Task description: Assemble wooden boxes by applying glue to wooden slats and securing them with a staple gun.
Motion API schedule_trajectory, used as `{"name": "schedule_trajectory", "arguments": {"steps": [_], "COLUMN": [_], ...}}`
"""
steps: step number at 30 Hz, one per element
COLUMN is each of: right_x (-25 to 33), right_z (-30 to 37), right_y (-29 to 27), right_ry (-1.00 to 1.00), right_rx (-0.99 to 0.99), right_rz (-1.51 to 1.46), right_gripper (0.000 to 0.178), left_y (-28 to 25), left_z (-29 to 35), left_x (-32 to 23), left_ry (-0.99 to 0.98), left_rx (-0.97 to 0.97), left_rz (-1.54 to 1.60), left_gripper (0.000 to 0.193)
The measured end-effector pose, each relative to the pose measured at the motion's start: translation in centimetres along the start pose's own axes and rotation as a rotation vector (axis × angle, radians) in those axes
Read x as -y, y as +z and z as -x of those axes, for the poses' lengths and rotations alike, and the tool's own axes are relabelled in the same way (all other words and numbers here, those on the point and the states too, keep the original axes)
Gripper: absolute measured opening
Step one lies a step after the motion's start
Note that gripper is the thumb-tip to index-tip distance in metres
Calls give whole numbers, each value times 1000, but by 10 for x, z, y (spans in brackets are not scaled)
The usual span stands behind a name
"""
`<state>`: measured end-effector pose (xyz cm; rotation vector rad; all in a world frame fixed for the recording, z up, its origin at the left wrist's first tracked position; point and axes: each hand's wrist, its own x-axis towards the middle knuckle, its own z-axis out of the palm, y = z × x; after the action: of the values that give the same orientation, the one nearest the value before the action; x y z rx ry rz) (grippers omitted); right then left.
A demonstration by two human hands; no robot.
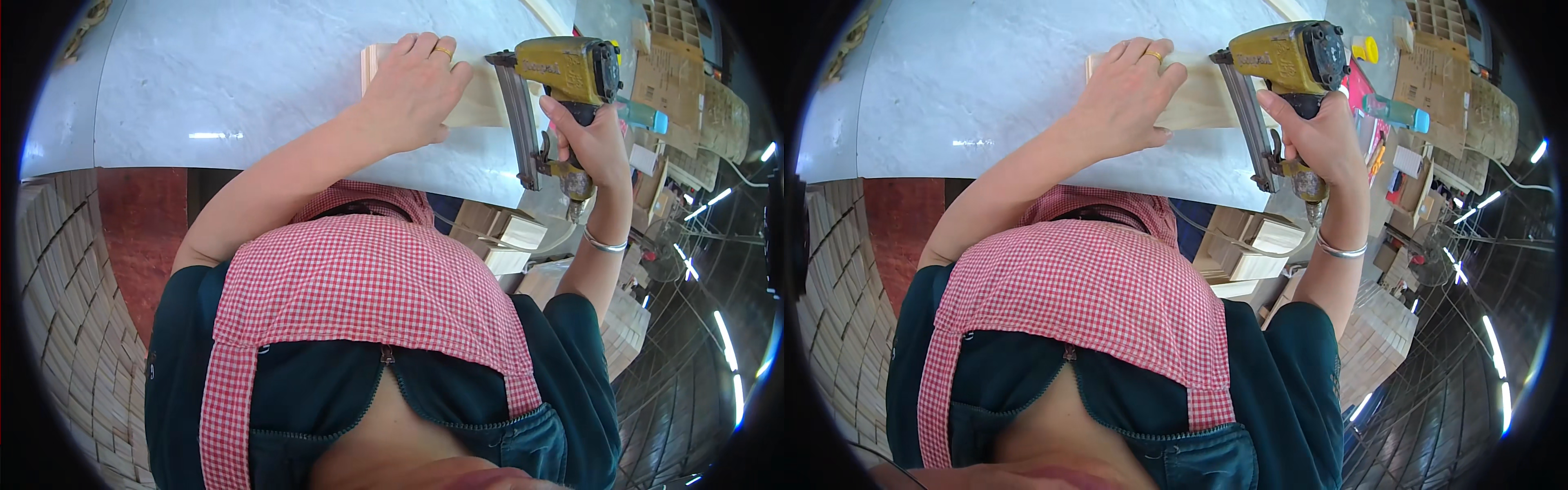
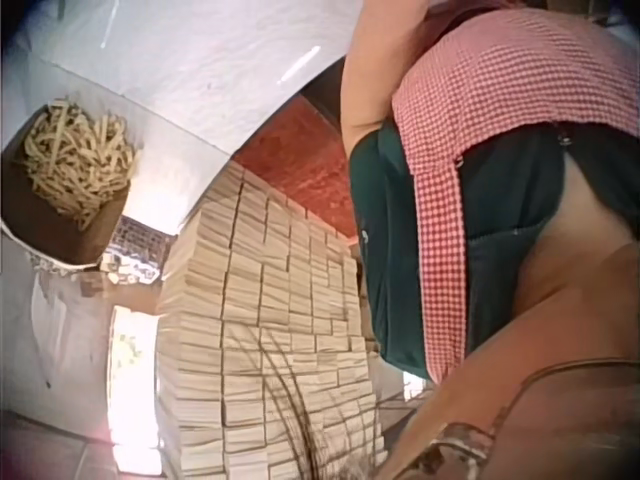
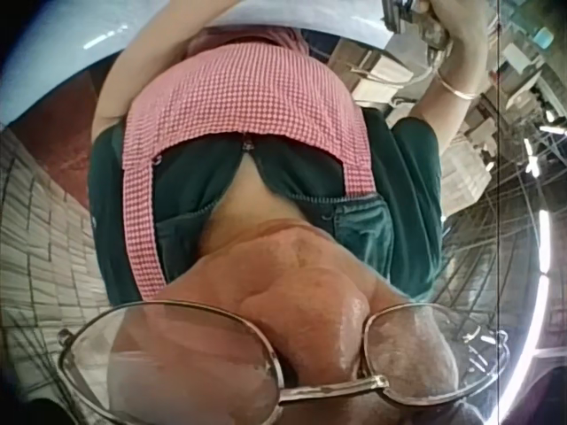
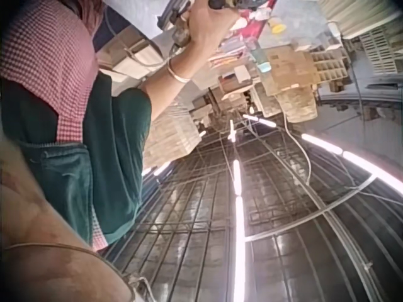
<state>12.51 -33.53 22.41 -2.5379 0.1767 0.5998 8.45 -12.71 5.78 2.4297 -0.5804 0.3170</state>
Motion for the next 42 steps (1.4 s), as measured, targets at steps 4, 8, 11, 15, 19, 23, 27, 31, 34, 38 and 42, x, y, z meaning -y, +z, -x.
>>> {"name": "schedule_trajectory", "arguments": {"steps": [4, 8, 11, 15, 19, 23, 27, 31, 34, 38, 42], "right_x": [0, -6, -13, -35, -89, -181, -283, -345, -357, -290, -240], "right_z": [-4, -12, -13, 4, 27, 42, 33, 28, 22, 11, -14], "right_y": [-4, -9, -15, -17, -21, -16, 0, 21, 38, 49, 75], "right_ry": [18, -13, -55, 6, 12, 50, 145, 128, 174, 227, -118], "right_rx": [14, 36, 51, -173, -384, -485, -627, -672, -713, -776, -869], "right_rz": [15, 13, 5, -52, -106, 57, 386, 407, 363, 347, 141], "right_gripper": [32, 33, 34, 32, 30, 40, 56, 56, 58, 59, 57], "left_y": [0, 0, 1, -3, -30, -91, -119, -127, -129, -113, -95], "left_z": [-1, 0, 0, 1, 1, 13, 81, 144, 156, 145, 129], "left_x": [0, 0, 1, 6, 8, 26, 84, 108, 82, 39, 32], "left_ry": [8, 15, 20, 106, -46, -390, -968, -984, -751, -180, -431], "left_rx": [-4, -20, -37, 17, 116, 199, -161, -507, -573, -327, 2], "left_rz": [14, 14, 6, -43, 160, 588, 1510, 836, 273, -362, -619], "left_gripper": [58, 59, 60, 60, 56, 52, 48, 39, 40, 56, 41]}}
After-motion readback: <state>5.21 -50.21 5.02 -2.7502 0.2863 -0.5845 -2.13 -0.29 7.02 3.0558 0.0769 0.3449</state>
